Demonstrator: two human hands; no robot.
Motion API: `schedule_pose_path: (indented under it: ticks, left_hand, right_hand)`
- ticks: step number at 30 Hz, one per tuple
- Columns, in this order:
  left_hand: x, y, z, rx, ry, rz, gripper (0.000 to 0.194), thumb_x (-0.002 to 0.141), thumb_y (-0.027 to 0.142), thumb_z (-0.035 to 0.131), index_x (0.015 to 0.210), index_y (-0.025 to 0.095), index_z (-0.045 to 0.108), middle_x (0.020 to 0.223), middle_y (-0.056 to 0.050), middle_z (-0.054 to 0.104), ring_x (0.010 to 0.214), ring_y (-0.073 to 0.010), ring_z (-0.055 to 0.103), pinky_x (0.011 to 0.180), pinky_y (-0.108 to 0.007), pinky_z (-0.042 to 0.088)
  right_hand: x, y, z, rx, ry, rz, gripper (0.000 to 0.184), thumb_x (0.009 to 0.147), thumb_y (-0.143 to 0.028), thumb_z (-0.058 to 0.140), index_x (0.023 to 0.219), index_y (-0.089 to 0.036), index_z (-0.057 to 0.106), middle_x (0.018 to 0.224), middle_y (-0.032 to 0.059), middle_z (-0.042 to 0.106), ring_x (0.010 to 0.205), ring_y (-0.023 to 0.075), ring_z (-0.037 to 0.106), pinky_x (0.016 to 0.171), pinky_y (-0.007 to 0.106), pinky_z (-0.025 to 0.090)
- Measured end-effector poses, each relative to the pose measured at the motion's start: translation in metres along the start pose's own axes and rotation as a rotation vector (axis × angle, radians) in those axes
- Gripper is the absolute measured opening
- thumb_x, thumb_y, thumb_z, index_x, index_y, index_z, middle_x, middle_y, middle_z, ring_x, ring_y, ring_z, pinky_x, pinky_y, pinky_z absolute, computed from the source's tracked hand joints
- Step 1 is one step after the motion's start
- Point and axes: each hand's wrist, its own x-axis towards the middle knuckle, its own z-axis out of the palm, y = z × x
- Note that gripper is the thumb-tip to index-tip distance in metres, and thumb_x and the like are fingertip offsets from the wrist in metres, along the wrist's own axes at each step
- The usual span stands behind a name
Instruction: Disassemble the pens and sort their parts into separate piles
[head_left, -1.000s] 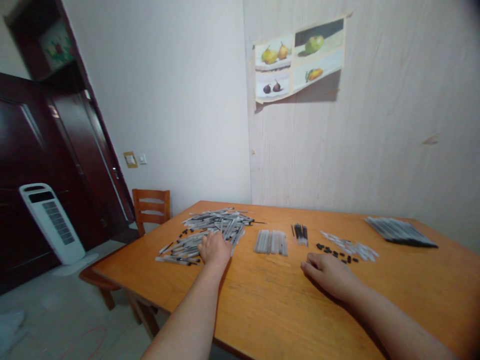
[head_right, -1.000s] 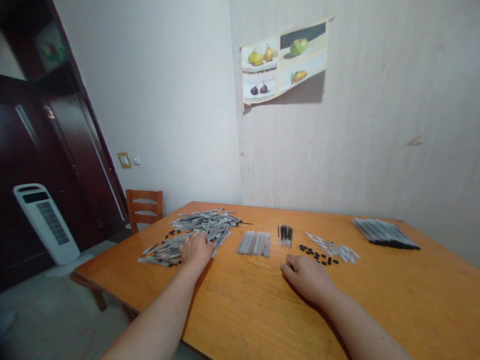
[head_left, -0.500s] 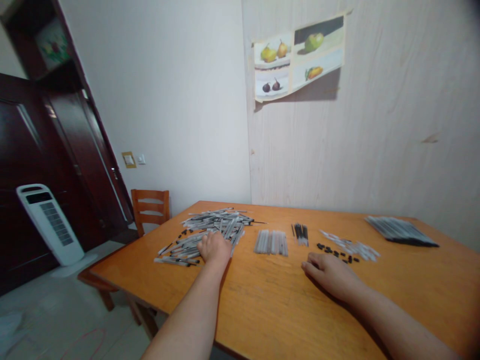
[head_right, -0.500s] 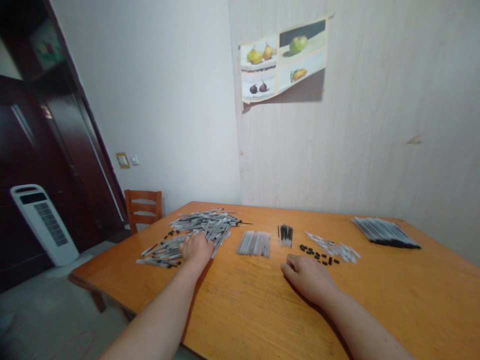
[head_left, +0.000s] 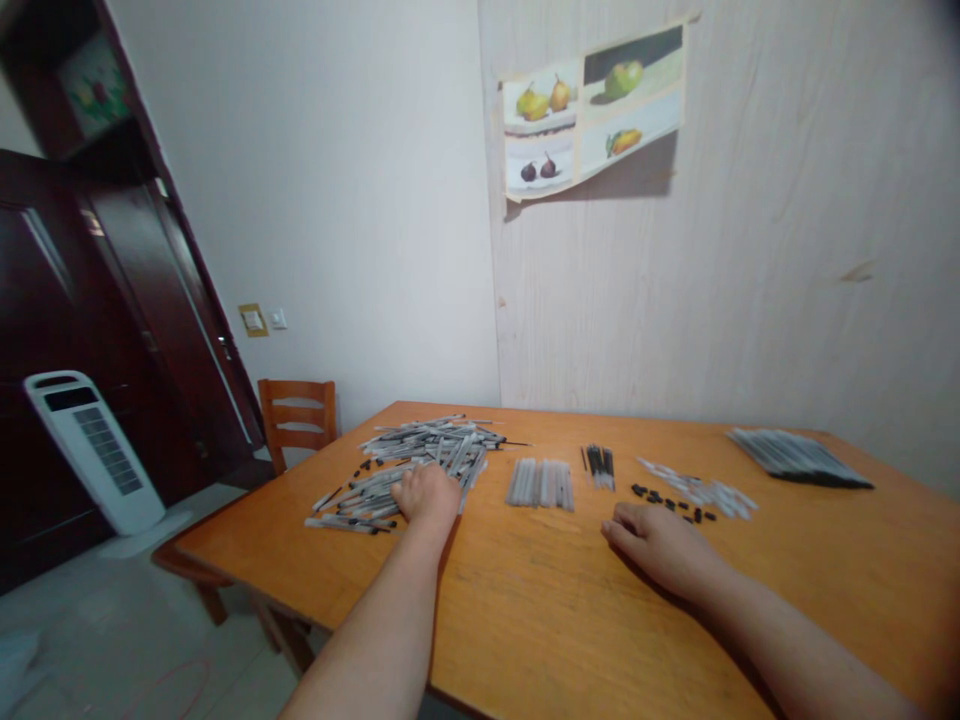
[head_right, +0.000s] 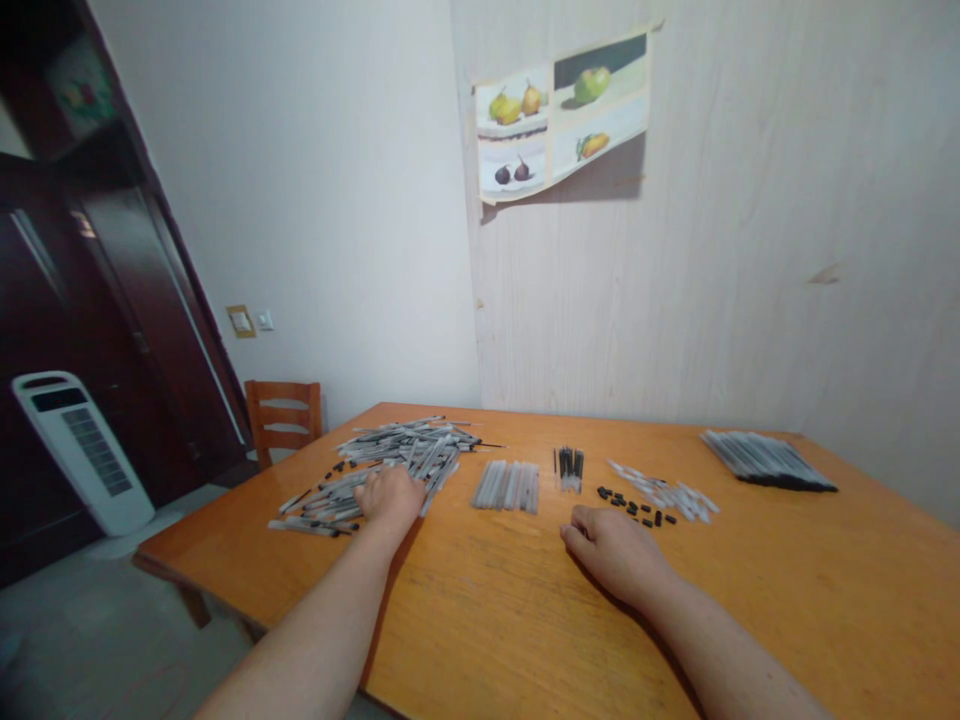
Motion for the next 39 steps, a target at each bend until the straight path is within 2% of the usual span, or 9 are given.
schedule_pose_path:
  ticks: [10,14,20,23,26,30,32,34,39]
  left_hand:
    - [-0.004,0.002,-0.001,0.008,0.033,0.0,0.033,0.084,0.032,0.047,0.096,0.014,0.073,0.107,-0.021,0.069,0.105,-0.0355,0.06,0.087,-0.049,0.039]
    - [-0.007,0.005,-0.004,-0.008,0.093,0.022,0.034,0.085,0.032,0.045,0.097,0.014,0.072,0.105,-0.02,0.069,0.104,-0.0353,0.06,0.086,-0.049,0.04]
    - [-0.016,0.027,-0.015,-0.226,0.139,0.093,0.032,0.087,0.035,0.045,0.092,0.019,0.072,0.104,-0.016,0.07,0.103,-0.0336,0.059,0.085,-0.045,0.04]
    - [-0.024,0.052,-0.02,-0.494,0.048,0.116,0.025,0.083,0.038,0.052,0.083,0.022,0.071,0.087,-0.01,0.071,0.093,-0.0289,0.062,0.076,-0.035,0.04]
    - [-0.039,0.083,-0.021,-0.954,-0.131,0.084,0.022,0.078,0.038,0.059,0.068,0.02,0.064,0.063,-0.003,0.061,0.069,-0.0202,0.058,0.061,-0.027,0.035]
    - [-0.065,0.121,-0.021,-1.407,-0.35,0.07,0.024,0.074,0.036,0.064,0.06,0.018,0.058,0.054,0.002,0.051,0.053,-0.012,0.045,0.054,-0.024,0.029]
    - [-0.078,0.135,-0.02,-1.513,-0.447,0.059,0.025,0.07,0.037,0.069,0.059,0.017,0.058,0.055,0.002,0.051,0.052,-0.0106,0.042,0.054,-0.024,0.029]
    - [-0.089,0.147,-0.019,-1.567,-0.507,0.081,0.026,0.07,0.037,0.071,0.06,0.016,0.059,0.057,0.0,0.054,0.054,-0.0104,0.044,0.057,-0.024,0.032]
    - [-0.113,0.169,-0.023,-1.643,-0.652,0.135,0.035,0.066,0.045,0.079,0.062,0.015,0.061,0.063,-0.003,0.06,0.061,-0.0134,0.051,0.064,-0.026,0.037]
  right_hand:
    - [0.0,-0.001,-0.003,0.004,0.001,-0.001,0.032,0.091,-0.04,0.047,0.07,-0.019,0.06,0.073,0.0065,0.066,0.072,0.0183,0.059,0.063,0.027,0.029]
    - [0.0,-0.003,-0.004,0.003,0.002,0.007,0.032,0.091,-0.04,0.047,0.071,-0.019,0.06,0.074,0.0063,0.066,0.072,0.0179,0.058,0.062,0.027,0.028]
    - [-0.001,-0.005,-0.005,0.034,0.033,0.032,0.032,0.09,-0.04,0.048,0.07,-0.018,0.059,0.073,0.0066,0.066,0.07,0.0175,0.057,0.062,0.027,0.028]
    - [-0.001,-0.007,-0.004,0.09,0.079,0.041,0.031,0.089,-0.04,0.048,0.069,-0.019,0.058,0.071,0.0059,0.065,0.067,0.0169,0.055,0.061,0.027,0.028]
    - [0.001,-0.009,-0.002,0.226,0.158,0.041,0.03,0.089,-0.04,0.048,0.069,-0.019,0.057,0.069,0.0046,0.064,0.066,0.0166,0.054,0.061,0.027,0.031]
    - [0.006,-0.012,-0.001,0.599,0.261,0.03,0.034,0.089,-0.044,0.048,0.065,-0.021,0.052,0.061,0.0007,0.055,0.059,0.0146,0.049,0.056,0.026,0.034]
    - [0.008,-0.013,-0.005,0.836,0.261,0.088,0.036,0.089,-0.05,0.049,0.067,-0.021,0.051,0.056,-0.0016,0.05,0.051,0.0126,0.044,0.05,0.025,0.032]
    - [0.009,-0.013,-0.01,1.016,0.25,0.148,0.037,0.087,-0.055,0.05,0.071,-0.021,0.055,0.059,-0.0012,0.053,0.048,0.0112,0.043,0.045,0.024,0.031]
    - [0.011,-0.009,-0.018,1.236,0.306,0.165,0.039,0.083,-0.057,0.057,0.083,-0.018,0.063,0.078,0.0032,0.063,0.051,0.009,0.049,0.041,0.02,0.032]
